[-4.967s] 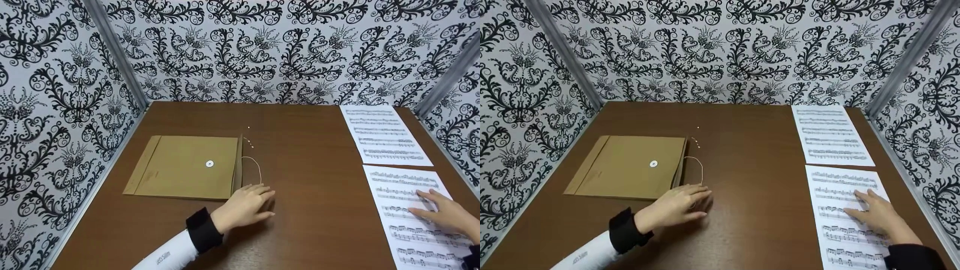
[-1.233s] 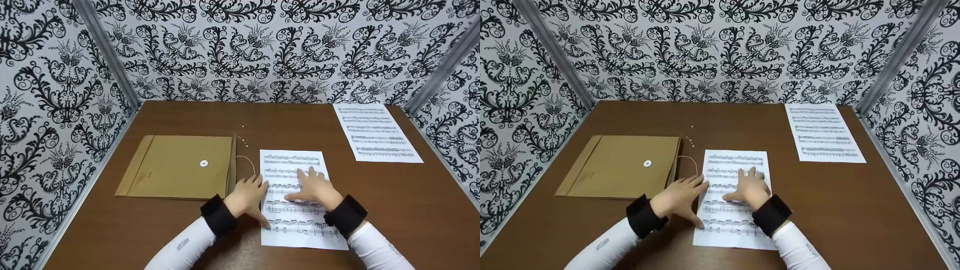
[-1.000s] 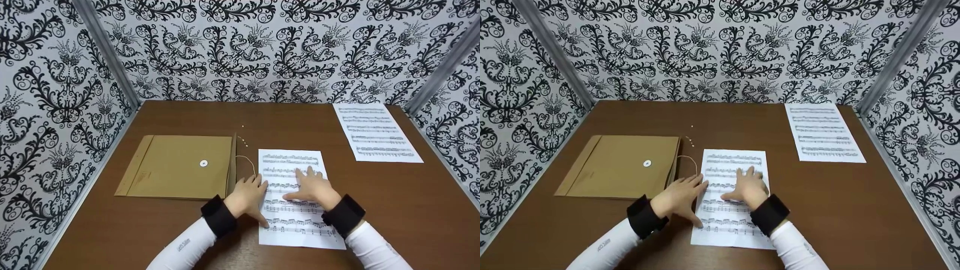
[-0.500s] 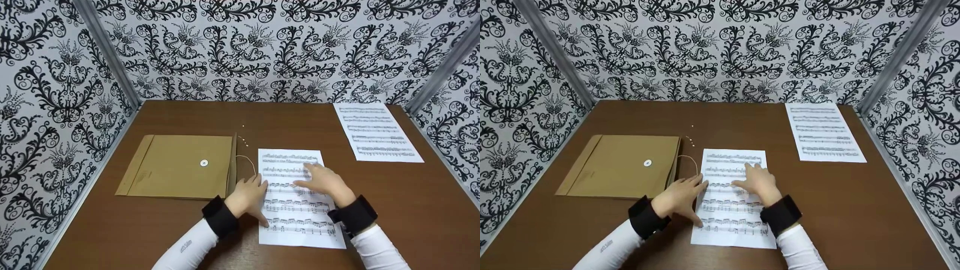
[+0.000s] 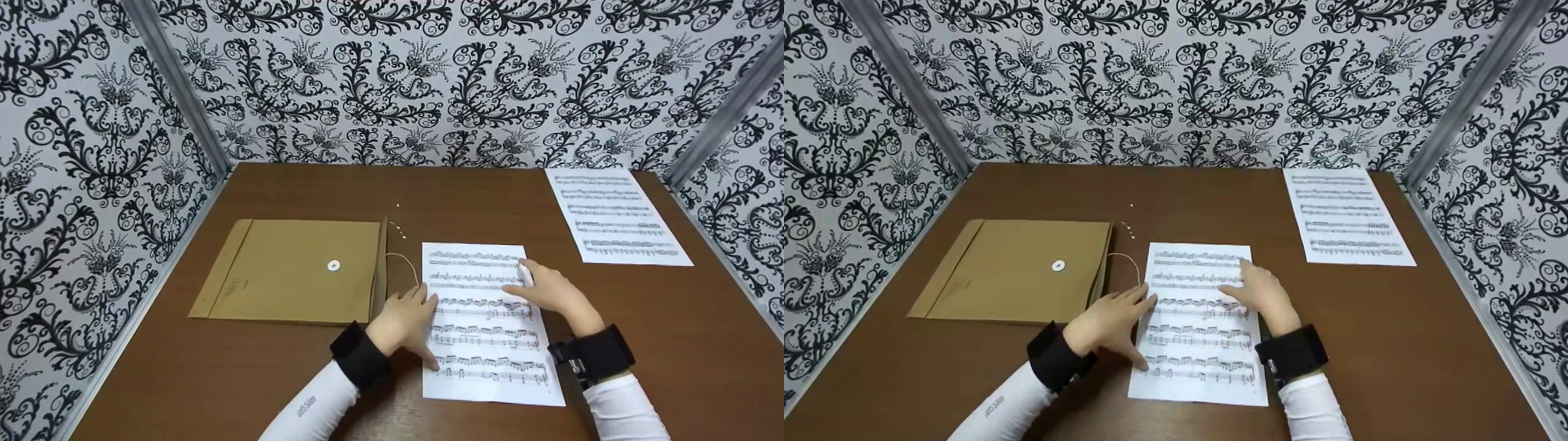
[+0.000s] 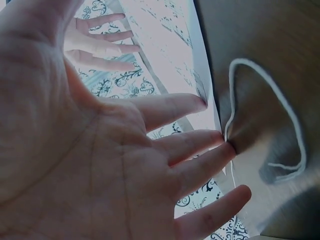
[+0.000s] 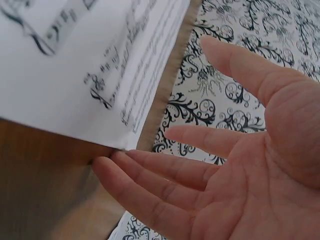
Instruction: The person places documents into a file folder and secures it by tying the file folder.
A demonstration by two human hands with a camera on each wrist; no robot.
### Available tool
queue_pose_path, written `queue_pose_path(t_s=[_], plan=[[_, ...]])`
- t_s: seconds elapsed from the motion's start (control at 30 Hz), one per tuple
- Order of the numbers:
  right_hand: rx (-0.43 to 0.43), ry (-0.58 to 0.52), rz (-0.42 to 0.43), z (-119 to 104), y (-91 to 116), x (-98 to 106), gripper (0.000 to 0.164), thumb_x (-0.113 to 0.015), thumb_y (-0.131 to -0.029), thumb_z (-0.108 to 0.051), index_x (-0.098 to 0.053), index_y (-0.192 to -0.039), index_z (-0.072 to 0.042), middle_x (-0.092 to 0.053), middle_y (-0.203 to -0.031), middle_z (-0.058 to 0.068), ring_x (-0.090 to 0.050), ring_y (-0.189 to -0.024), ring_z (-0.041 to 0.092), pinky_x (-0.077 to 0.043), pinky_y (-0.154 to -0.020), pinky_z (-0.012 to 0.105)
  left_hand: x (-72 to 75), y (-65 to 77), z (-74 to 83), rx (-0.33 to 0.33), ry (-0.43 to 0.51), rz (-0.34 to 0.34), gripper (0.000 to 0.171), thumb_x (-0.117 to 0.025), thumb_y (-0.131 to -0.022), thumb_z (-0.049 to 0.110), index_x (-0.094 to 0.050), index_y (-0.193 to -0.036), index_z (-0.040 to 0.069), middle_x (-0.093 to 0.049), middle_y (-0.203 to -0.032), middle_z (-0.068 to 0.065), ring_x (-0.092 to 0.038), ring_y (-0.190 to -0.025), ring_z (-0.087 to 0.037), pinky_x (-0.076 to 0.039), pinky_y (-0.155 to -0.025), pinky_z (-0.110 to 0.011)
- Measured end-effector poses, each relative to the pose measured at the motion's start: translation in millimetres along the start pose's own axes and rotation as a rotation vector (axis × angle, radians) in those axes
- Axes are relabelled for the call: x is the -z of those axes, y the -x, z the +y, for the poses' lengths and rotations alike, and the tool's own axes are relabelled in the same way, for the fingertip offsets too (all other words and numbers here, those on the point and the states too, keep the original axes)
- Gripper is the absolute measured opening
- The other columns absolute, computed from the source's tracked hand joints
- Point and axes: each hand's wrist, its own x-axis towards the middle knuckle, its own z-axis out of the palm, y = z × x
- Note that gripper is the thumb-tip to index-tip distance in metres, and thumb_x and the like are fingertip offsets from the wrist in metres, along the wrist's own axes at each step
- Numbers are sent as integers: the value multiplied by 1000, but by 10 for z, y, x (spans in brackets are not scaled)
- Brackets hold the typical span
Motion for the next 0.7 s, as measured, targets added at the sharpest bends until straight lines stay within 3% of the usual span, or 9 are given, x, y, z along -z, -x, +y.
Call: queue_pose_path(t_s=[0.7], plan=[[0, -90, -9, 106, -29, 48, 88, -64, -98, -43, -28, -152, 16, -45, -148, 41, -52, -132, 55, -48, -105, 61, -37, -13, -4, -12, 18, 11, 128, -91, -58, 66, -35, -160, 11, -31, -169, -15, -36, -155, -29, -38, -122, -51]])
